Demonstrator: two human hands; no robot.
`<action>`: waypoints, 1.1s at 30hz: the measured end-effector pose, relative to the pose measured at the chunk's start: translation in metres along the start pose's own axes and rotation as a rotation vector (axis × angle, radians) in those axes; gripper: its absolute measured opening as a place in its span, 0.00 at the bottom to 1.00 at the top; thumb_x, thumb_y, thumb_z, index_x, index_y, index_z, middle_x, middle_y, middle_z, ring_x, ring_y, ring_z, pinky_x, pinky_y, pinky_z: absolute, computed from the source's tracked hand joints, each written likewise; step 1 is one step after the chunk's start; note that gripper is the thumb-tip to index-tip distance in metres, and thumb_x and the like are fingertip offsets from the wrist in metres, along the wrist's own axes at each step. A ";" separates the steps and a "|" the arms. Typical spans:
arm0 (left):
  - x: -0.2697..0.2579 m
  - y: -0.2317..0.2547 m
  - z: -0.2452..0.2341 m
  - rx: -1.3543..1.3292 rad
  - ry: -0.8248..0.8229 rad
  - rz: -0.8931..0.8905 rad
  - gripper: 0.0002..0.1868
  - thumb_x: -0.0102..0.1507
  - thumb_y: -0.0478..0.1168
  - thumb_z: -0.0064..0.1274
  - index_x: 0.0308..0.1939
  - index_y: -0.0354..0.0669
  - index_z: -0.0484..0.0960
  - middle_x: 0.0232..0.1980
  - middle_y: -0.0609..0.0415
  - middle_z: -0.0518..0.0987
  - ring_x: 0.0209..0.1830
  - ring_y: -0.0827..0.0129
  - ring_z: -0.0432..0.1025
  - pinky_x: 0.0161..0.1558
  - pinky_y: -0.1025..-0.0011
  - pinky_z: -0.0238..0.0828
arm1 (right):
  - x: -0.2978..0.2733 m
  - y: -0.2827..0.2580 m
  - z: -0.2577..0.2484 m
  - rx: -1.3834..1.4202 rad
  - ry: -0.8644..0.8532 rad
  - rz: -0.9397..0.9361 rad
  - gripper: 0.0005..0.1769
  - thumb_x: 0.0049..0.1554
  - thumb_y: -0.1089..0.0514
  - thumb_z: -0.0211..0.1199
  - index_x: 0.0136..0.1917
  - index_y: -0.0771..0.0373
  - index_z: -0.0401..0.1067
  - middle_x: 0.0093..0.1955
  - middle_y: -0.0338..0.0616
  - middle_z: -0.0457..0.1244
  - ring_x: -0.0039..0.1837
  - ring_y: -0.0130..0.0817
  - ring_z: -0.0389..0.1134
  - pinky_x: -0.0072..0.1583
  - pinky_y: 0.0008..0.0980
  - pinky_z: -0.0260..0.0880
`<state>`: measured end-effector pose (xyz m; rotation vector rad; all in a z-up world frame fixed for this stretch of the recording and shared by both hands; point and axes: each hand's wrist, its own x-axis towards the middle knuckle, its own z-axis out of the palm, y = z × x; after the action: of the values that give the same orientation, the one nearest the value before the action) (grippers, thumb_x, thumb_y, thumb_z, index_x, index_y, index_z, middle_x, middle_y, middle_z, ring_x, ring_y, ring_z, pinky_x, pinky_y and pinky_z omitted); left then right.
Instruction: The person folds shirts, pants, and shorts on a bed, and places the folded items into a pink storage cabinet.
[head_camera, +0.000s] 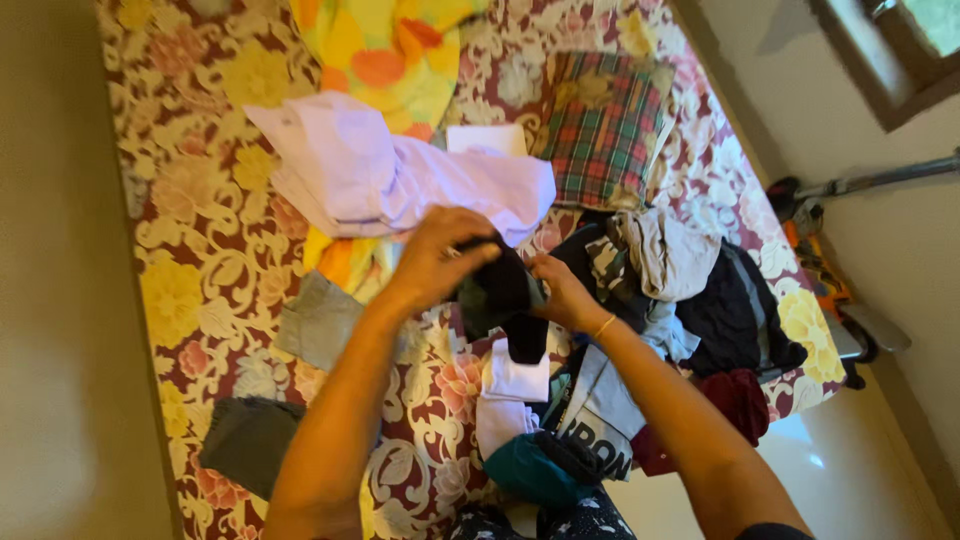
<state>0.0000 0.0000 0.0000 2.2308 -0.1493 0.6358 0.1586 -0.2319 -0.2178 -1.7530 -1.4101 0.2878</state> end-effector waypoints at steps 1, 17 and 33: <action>0.007 0.010 -0.016 -0.024 0.024 -0.070 0.12 0.62 0.40 0.66 0.46 0.40 0.84 0.47 0.52 0.82 0.48 0.64 0.75 0.52 0.66 0.71 | 0.002 -0.016 -0.018 0.088 -0.028 0.021 0.33 0.43 0.57 0.78 0.57 0.63 0.66 0.68 0.52 0.61 0.69 0.49 0.61 0.69 0.42 0.62; 0.042 0.091 -0.105 -0.430 -0.192 -0.380 0.11 0.66 0.42 0.60 0.46 0.39 0.82 0.40 0.64 0.79 0.41 0.81 0.70 0.46 0.77 0.70 | 0.106 -0.234 -0.103 0.396 0.112 -0.066 0.42 0.59 0.54 0.69 0.79 0.61 0.52 0.78 0.48 0.52 0.77 0.37 0.54 0.73 0.35 0.57; -0.005 0.000 -0.140 -0.500 0.048 -0.468 0.07 0.71 0.36 0.58 0.47 0.39 0.75 0.37 0.65 0.68 0.37 0.81 0.61 0.40 0.78 0.58 | 0.118 -0.146 -0.130 0.601 0.028 0.098 0.08 0.63 0.62 0.51 0.54 0.63 0.68 0.46 0.32 0.60 0.49 0.20 0.58 0.52 0.22 0.62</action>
<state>-0.0593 0.1017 0.0756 1.6811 0.2142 0.3439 0.1812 -0.1867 0.0049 -1.3185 -1.0695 0.6622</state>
